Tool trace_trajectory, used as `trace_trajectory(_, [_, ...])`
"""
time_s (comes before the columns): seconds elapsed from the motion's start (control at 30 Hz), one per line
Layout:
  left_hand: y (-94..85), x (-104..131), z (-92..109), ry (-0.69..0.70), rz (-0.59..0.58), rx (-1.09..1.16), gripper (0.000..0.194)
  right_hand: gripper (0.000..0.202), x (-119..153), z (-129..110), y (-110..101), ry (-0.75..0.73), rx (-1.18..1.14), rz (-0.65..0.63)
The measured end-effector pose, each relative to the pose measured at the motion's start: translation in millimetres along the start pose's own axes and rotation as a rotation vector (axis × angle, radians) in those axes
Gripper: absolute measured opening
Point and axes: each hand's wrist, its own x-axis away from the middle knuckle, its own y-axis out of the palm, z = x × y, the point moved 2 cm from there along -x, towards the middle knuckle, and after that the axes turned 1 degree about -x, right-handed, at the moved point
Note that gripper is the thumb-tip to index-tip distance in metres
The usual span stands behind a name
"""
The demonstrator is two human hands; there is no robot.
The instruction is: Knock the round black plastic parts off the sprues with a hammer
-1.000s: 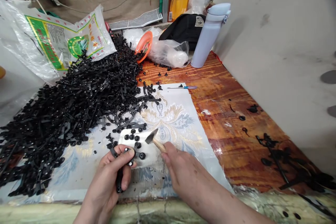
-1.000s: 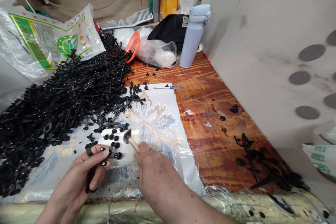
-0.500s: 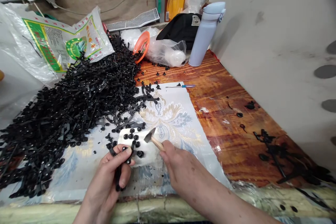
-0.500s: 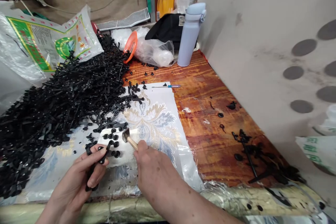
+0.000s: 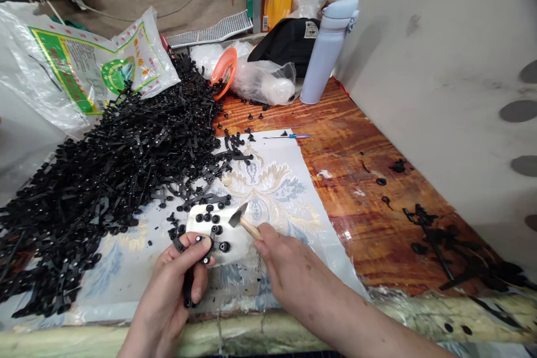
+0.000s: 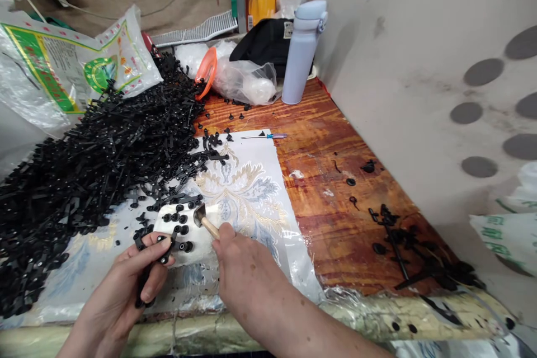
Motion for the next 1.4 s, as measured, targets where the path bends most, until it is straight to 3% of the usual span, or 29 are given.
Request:
trace_trajectory(0.23, [-3.6, -4, -1, 0.007, -0.052, -0.014, 0.033, 0.032, -2, -16, -21, -0.124, -0.105, -0.021])
trace_trajectory(0.37, [-3.2, -4, 2, -0.022, -0.028, 0.009, 0.035, 0.037, -10, -17, -25, -0.205, 0.001, -0.023])
trace_trajectory(0.57, [-2.7, -6, 3, -0.031, -0.033, 0.04, 0.031, 0.04, -12, -22, -27, -0.385, 0.062, 0.115])
trace_trajectory(0.77, [-3.1, -6, 2, -0.033, -0.008, -0.006, 0.028, 0.037, -19, -22, -21, -0.255, 0.157, -0.078])
trace_trajectory(0.93, [-5.2, -4, 3, 0.003, -0.022, -0.056, 0.026, 0.04, -15, -18, -26, -0.298, 0.054, 0.063])
trace_trajectory(1.1, [-4.6, -5, 7, -0.019, -0.016, -0.092, 0.027, 0.041, -12, -13, -15, -0.249, 0.143, -0.038])
trace_trajectory(1.27, [-6.1, -6, 9, -0.021, -0.022, -0.11, 0.027, 0.042, -10, -15, -17, -0.259, 0.053, 0.034])
trace_trajectory(1.4, [-7.3, -5, 10, -0.031, -0.024, -0.118, 0.028, 0.039, -11, -15, -15, -0.222, 0.081, -0.039])
